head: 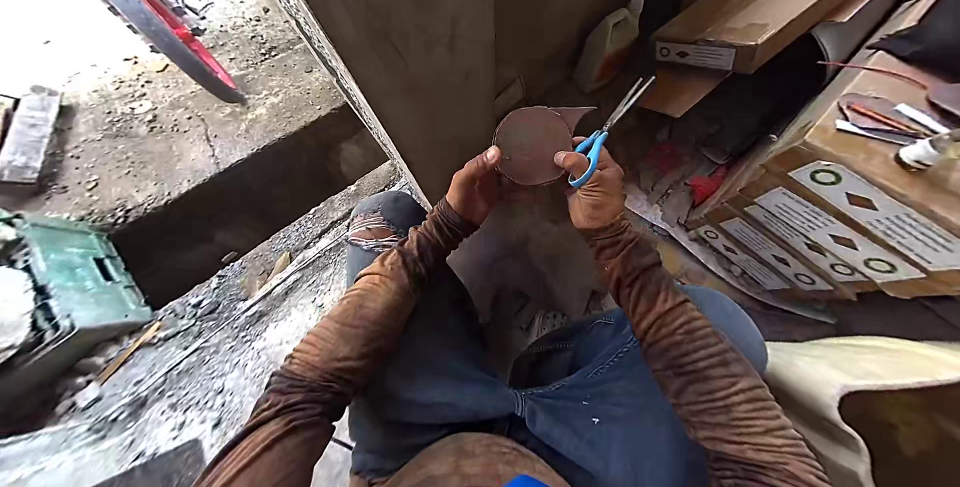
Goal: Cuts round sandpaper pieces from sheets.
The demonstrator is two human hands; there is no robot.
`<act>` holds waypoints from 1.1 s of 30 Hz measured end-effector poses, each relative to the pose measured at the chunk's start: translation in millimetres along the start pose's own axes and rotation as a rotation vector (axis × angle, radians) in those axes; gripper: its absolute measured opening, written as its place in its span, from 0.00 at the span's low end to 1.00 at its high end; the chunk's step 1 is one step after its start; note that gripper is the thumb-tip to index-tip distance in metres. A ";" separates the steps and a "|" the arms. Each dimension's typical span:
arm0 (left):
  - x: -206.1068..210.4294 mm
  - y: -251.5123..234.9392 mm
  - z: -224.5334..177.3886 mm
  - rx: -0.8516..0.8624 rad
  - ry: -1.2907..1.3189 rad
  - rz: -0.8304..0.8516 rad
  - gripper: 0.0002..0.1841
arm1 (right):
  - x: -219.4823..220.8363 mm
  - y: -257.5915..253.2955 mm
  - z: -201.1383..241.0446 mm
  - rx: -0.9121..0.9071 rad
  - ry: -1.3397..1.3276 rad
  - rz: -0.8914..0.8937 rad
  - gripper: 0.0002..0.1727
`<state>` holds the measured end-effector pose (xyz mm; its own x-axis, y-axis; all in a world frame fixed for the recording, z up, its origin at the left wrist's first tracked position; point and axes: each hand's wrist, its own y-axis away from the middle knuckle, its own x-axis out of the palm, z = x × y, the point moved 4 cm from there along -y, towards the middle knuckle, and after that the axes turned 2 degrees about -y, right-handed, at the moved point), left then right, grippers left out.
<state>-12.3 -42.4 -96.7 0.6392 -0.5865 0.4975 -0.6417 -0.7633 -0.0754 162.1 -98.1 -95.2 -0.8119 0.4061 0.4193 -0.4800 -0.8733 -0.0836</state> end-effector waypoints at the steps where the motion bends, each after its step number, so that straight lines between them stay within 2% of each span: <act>1: 0.1 -2.6 5.8 0.011 0.014 -0.065 0.35 | 4.3 -0.7 -3.6 -0.002 -0.037 -0.030 0.23; 4: 4.1 -8.9 24.2 0.083 0.071 -0.324 0.34 | 22.5 2.8 -10.7 -0.086 0.003 -0.082 0.22; 7: 10.2 -15.7 29.5 0.170 0.172 -0.513 0.23 | 33.3 7.9 -9.0 -0.268 0.142 -0.068 0.25; 9: 13.1 -19.8 25.7 0.186 0.170 -0.583 0.18 | 32.3 8.2 -8.2 -0.367 0.210 -0.037 0.25; 12: 16.6 -21.4 15.9 0.217 0.125 -0.589 0.20 | 14.8 5.4 -8.8 -0.417 0.357 0.029 0.25; 14: 12.7 -23.4 6.2 0.210 0.098 -0.601 0.22 | -6.3 4.2 -5.5 -0.375 0.663 0.092 0.28; 16: 4.5 -27.5 -2.8 0.151 0.145 -0.655 0.22 | -24.9 6.2 -1.4 -0.237 0.975 0.139 0.35; 19: -8.2 -28.7 -9.3 0.091 0.244 -0.734 0.22 | -33.5 16.5 0.1 -0.024 1.161 0.185 0.41; 21: -12.2 -28.7 -6.7 0.082 0.253 -0.727 0.22 | -30.3 23.5 -3.6 0.025 1.102 0.240 0.42; 26: -0.3 -27.0 -0.2 0.093 0.209 -0.625 0.19 | -18.3 33.4 -20.3 0.168 0.673 0.445 0.34; 33: 17.3 -15.5 9.9 0.183 0.039 -0.552 0.18 | -11.1 32.7 -17.6 0.065 0.455 0.469 0.33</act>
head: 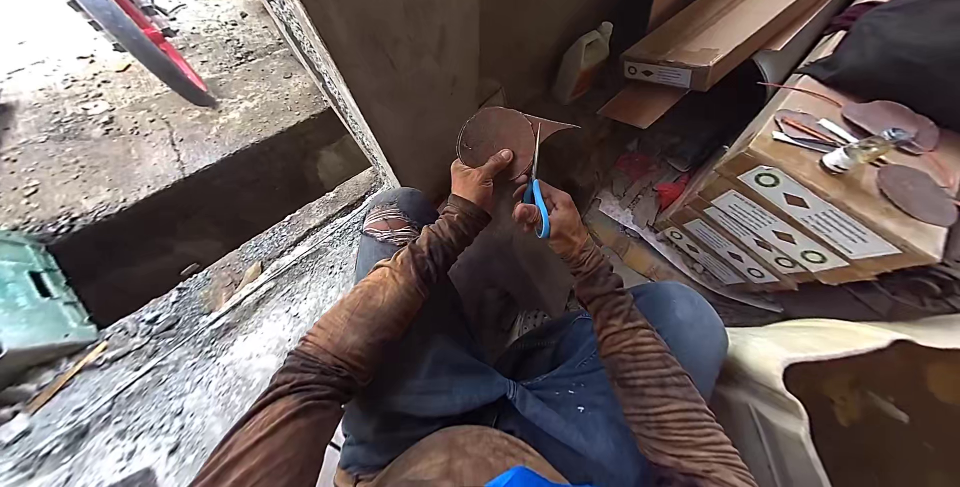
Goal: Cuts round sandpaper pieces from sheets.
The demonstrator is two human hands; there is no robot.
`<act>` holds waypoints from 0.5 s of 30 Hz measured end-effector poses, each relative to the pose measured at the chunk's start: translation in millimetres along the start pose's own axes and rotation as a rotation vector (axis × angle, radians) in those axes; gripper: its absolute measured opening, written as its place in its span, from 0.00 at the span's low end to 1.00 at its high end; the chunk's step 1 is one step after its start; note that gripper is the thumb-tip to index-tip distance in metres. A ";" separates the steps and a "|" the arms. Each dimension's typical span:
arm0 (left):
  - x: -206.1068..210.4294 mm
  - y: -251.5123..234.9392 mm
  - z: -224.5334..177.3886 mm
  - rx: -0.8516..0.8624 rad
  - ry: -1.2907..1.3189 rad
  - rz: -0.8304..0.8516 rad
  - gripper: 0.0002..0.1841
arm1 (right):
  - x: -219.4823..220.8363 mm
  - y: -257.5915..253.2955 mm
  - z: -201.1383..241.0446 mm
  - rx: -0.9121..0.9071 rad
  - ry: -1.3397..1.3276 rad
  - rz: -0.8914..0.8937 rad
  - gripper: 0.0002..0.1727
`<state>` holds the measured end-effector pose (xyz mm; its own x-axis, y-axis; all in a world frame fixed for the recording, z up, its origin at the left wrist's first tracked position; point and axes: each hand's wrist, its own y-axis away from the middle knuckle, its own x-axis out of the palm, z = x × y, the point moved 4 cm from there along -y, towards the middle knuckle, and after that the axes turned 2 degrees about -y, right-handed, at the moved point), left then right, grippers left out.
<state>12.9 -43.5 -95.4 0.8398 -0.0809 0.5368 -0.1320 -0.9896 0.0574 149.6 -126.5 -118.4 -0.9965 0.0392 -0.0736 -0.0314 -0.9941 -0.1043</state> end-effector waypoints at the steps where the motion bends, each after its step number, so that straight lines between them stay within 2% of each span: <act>1: 1.0 3.1 0.5 0.004 -0.026 -0.002 0.19 | 0.5 -0.6 -0.2 -0.021 -0.022 -0.016 0.34; 10: 9.6 7.1 9.0 -0.018 0.011 -0.100 0.19 | -2.4 -0.1 1.5 -0.049 -0.024 -0.099 0.29; 15: 9.7 7.6 9.6 -0.027 0.040 -0.128 0.18 | -2.1 -0.2 1.5 -0.091 -0.034 -0.164 0.22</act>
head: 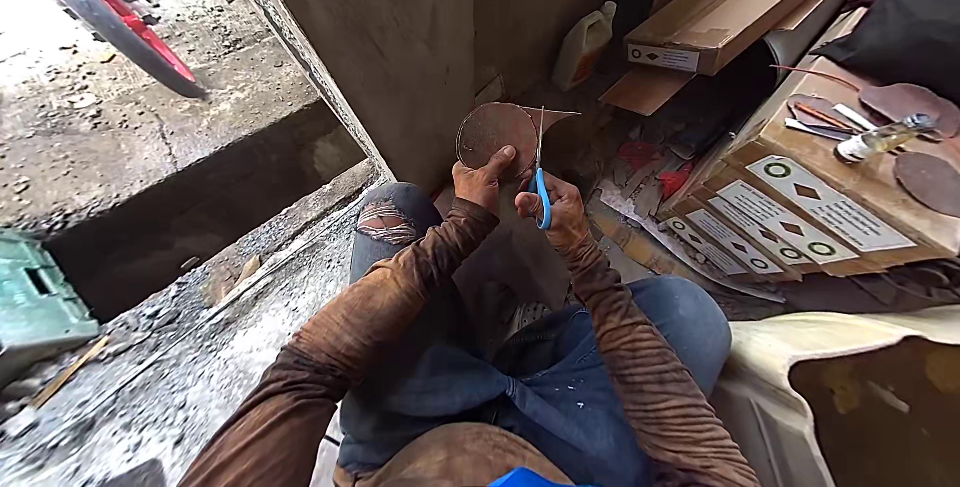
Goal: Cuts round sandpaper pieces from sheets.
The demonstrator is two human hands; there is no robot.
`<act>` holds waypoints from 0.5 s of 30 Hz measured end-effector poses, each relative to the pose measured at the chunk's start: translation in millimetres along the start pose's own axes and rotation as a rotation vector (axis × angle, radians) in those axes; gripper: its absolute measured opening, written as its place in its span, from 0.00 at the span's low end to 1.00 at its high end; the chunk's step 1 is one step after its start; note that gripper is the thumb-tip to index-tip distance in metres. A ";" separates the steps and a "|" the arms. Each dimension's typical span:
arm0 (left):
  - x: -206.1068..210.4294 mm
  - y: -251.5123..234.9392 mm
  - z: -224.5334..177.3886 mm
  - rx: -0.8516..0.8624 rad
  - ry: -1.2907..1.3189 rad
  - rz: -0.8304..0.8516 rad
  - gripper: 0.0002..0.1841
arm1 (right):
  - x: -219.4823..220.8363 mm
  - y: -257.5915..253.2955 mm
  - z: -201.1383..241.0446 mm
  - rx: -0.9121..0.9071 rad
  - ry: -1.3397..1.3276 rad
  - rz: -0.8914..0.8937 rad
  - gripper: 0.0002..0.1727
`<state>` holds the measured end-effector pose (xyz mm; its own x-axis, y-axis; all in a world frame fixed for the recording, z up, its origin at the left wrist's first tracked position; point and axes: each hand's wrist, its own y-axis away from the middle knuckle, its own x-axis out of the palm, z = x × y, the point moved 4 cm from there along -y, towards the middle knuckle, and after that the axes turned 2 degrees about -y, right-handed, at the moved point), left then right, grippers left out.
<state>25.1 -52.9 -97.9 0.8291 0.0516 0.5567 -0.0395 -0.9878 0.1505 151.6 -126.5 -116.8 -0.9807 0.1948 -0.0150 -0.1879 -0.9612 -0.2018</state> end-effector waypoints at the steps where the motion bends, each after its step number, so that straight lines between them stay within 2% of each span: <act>1: -0.7 0.7 -0.5 -0.002 0.007 0.002 0.18 | 0.5 -0.7 -0.7 -0.012 -0.011 -0.010 0.22; 8: -2.9 4.1 -8.8 0.008 0.019 0.018 0.18 | -0.7 -4.9 -3.5 -0.108 0.014 -0.022 0.22; 15: -2.3 7.6 -10.1 0.043 -0.021 0.056 0.17 | 2.1 -0.5 7.3 -0.070 -0.014 0.013 0.31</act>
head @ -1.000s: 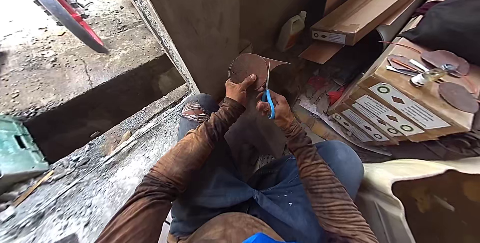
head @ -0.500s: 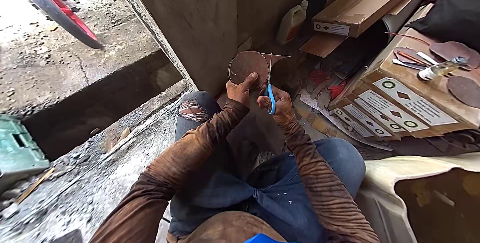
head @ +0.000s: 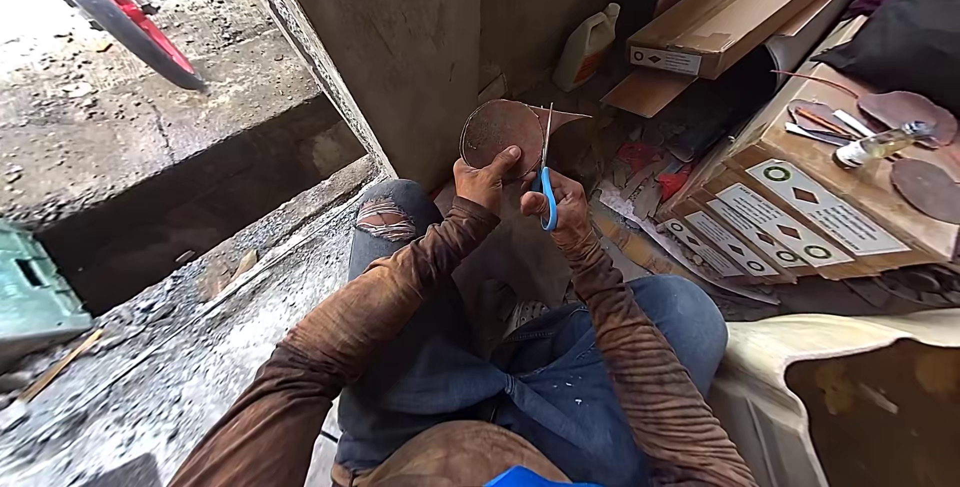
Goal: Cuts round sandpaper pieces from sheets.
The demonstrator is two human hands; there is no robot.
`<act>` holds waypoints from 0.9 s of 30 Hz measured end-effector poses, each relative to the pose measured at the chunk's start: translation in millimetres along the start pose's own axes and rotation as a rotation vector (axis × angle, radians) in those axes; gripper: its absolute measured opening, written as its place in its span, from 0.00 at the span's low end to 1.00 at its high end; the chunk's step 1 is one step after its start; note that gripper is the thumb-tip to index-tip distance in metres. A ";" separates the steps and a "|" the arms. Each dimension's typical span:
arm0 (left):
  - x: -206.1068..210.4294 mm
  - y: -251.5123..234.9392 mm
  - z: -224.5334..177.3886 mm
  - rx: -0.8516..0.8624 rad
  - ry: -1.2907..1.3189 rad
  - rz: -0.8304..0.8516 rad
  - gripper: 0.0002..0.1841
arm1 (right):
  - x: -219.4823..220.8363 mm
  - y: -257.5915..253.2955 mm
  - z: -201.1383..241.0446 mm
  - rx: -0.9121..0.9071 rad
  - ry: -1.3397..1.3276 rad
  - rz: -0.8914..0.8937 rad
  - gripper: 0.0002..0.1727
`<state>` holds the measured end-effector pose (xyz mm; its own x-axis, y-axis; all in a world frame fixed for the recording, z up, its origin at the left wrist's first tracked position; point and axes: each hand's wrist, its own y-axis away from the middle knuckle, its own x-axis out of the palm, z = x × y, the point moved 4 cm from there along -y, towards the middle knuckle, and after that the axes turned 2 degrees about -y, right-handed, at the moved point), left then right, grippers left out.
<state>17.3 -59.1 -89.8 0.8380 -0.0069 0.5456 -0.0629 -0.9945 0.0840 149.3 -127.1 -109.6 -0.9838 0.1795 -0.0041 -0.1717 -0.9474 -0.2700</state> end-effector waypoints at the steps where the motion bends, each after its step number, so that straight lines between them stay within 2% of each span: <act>1: -0.1 -0.8 0.7 0.014 0.008 0.004 0.18 | -0.1 0.1 0.6 -0.005 0.005 0.001 0.31; 7: -0.2 -4.2 0.6 0.024 0.014 -0.003 0.17 | -2.8 -0.5 -1.5 -0.017 0.069 -0.046 0.23; 11: 0.0 -4.8 -1.7 0.026 0.019 0.012 0.18 | -6.8 -0.3 -6.5 -0.050 0.114 -0.056 0.22; 15: -1.8 1.3 -4.6 0.025 -0.089 0.071 0.17 | -4.9 0.3 -1.6 -0.010 0.109 -0.003 0.28; 17: -0.9 1.1 -4.1 0.037 -0.085 0.096 0.16 | -4.9 0.0 2.8 0.010 0.111 0.023 0.35; 19: -0.3 -1.1 -3.8 0.046 -0.053 0.103 0.17 | -5.9 0.4 6.5 0.018 0.110 0.030 0.35; 27: -2.3 -2.0 -5.9 0.068 -0.035 0.099 0.17 | -4.7 1.7 2.5 -0.059 0.122 -0.077 0.22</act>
<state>12.3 -56.4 -86.2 0.8479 -0.1078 0.5191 -0.1105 -0.9935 -0.0258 153.4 -130.2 -107.6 -0.9535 0.2851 -0.0975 -0.2392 -0.9130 -0.3305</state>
